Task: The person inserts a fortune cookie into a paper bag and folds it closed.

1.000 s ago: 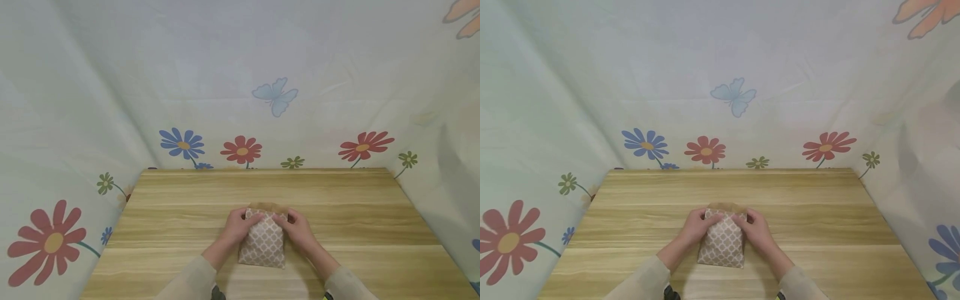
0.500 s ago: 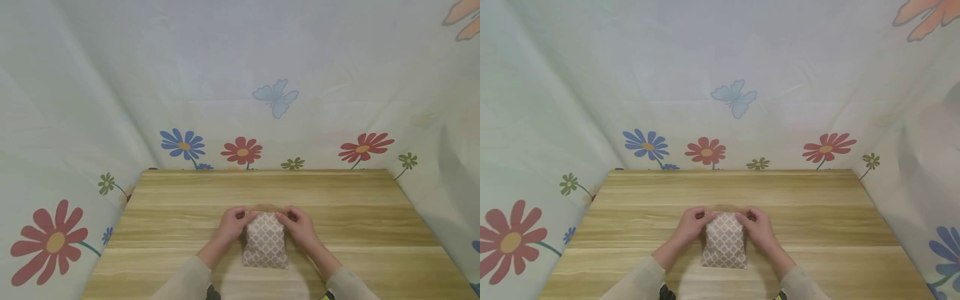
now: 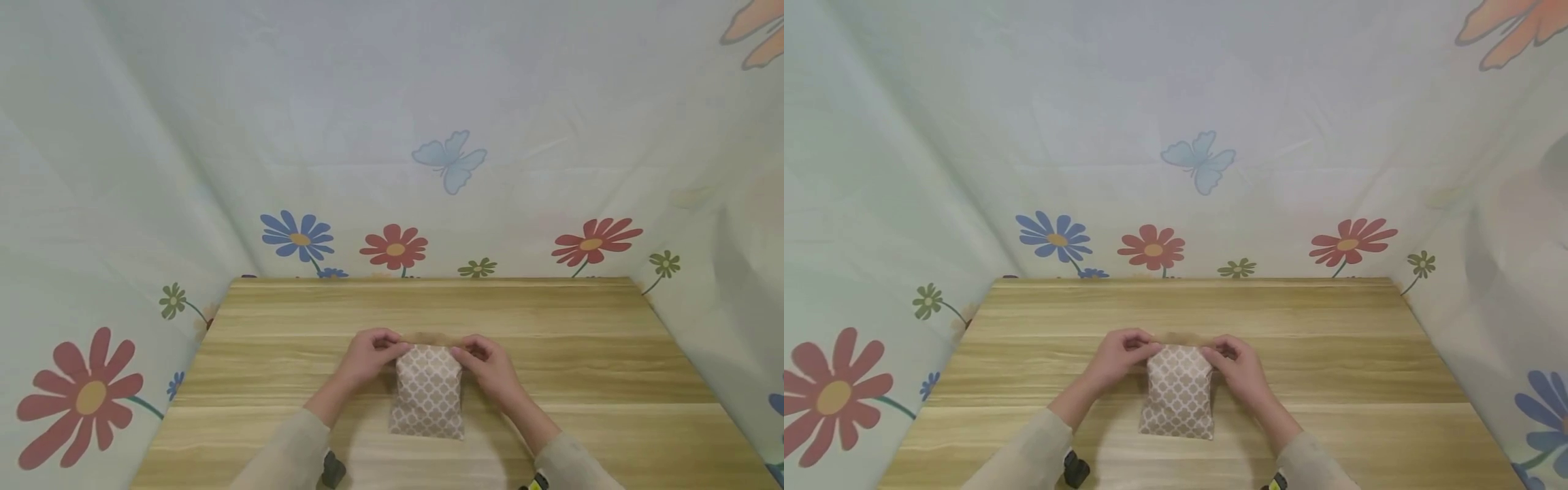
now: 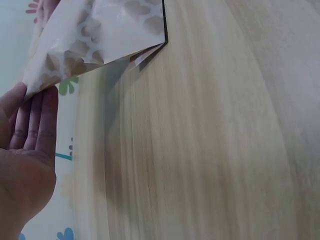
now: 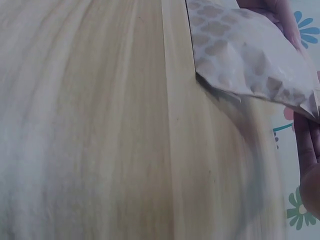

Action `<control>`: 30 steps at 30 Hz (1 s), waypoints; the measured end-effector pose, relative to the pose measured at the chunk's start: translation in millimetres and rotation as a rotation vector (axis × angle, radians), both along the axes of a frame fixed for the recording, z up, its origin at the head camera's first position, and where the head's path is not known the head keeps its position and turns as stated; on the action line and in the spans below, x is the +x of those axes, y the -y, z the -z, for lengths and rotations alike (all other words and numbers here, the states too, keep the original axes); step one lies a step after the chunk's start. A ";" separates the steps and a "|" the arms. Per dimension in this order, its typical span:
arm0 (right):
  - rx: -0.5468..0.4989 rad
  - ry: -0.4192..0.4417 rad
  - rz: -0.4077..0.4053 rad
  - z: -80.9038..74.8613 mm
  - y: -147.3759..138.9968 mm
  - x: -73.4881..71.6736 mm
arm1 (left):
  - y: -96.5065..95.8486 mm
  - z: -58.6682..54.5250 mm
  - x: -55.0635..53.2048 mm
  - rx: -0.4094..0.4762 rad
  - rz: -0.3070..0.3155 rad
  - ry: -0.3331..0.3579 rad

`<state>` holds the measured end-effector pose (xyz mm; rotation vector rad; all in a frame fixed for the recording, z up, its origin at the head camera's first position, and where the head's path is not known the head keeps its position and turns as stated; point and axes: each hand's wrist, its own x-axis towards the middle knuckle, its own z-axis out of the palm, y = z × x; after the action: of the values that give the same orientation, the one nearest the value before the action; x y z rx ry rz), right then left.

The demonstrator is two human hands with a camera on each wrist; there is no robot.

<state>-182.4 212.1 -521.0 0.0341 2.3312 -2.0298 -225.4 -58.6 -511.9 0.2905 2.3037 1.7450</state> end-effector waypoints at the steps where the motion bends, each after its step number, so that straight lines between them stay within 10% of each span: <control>1: -0.002 0.002 0.003 0.2 -0.5 -0.1 | 1.3 -0.5 0.0 -0.006 0.003 -0.003; 30: 0.018 -0.053 -0.131 0.2 -15.2 -2.2 | 11.5 2.0 -1.2 0.089 0.111 0.037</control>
<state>-184.6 227.2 -521.1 -0.1697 2.3152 -1.9715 -226.6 -70.1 -514.0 0.3905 2.1446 1.7855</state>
